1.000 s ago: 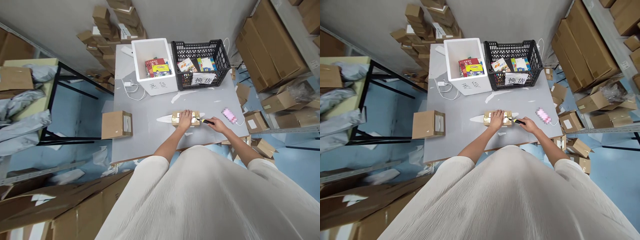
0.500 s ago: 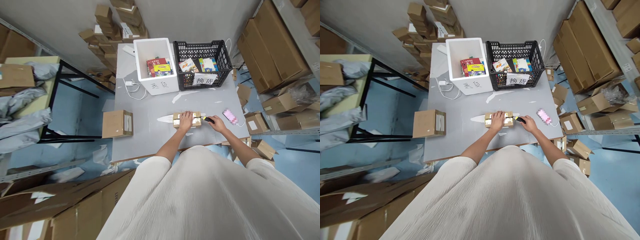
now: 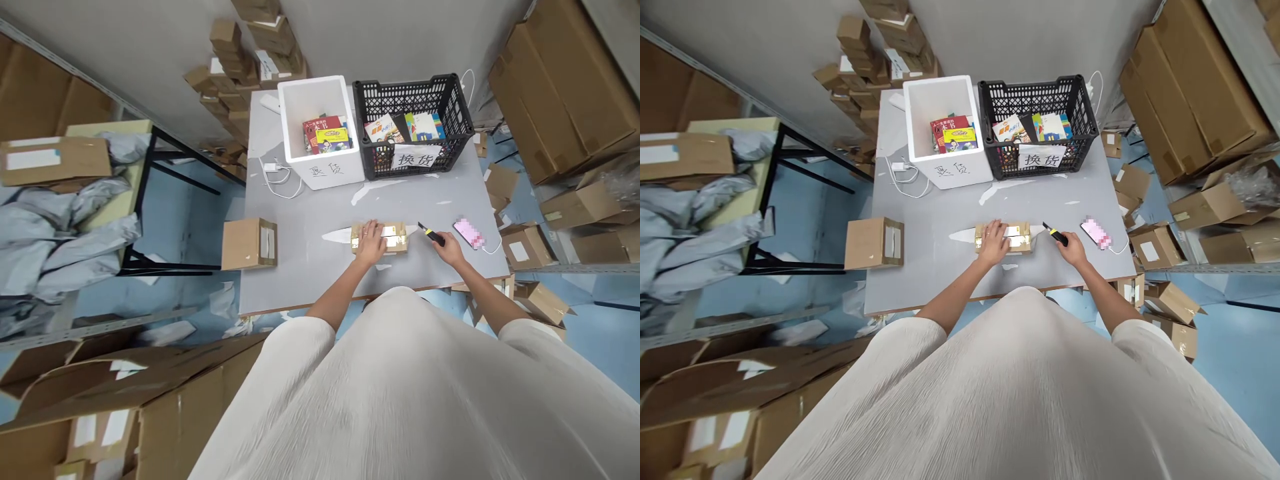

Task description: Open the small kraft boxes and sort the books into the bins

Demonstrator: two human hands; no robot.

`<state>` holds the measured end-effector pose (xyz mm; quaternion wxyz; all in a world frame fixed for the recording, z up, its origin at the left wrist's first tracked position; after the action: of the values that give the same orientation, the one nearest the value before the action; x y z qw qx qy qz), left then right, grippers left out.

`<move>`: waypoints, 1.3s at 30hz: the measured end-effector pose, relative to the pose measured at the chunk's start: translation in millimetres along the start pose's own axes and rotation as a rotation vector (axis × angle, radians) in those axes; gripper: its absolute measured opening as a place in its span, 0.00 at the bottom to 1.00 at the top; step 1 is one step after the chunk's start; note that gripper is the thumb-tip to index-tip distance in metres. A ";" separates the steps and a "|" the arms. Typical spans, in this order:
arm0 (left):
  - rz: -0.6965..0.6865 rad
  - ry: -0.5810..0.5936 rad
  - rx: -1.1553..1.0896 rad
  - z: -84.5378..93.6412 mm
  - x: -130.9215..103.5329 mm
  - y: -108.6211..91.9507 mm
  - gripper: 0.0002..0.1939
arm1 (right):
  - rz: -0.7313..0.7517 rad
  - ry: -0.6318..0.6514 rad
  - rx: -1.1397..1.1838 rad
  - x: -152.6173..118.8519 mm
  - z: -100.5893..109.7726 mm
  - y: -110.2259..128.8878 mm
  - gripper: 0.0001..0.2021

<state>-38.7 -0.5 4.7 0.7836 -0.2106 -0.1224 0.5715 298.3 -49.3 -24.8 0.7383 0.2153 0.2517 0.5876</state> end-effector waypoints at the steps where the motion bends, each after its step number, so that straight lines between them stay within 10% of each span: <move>1: 0.030 -0.010 0.013 2.8 -5.8 4.7 0.31 | -0.019 -0.006 0.005 1.4 -2.0 -4.0 0.23; 12: 0.330 0.041 -0.071 5.0 -52.2 58.0 0.48 | -0.235 -0.007 -0.070 15.3 -38.6 -54.0 0.21; 24: 0.443 0.077 -0.061 24.2 23.7 68.7 0.37 | -0.303 0.049 -0.188 7.8 -51.7 -78.5 0.22; 39: 0.484 0.059 -0.105 35.9 58.3 74.1 0.31 | -0.065 0.103 0.090 38.3 -37.5 -4.2 0.22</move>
<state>-98.3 80.6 -1.3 0.6151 -0.2909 -0.0748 0.7290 285.0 -12.0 -61.2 0.7325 0.2095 0.3225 0.5617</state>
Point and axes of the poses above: each hand's wrist, its own x-axis towards the middle knuckle, its own z-axis out of the back of the hand, y = z × x, the point moved 1 cm from there along x, towards the middle knuckle, and after that the axes turned 5 degrees about -y, right-handed, at the moved point
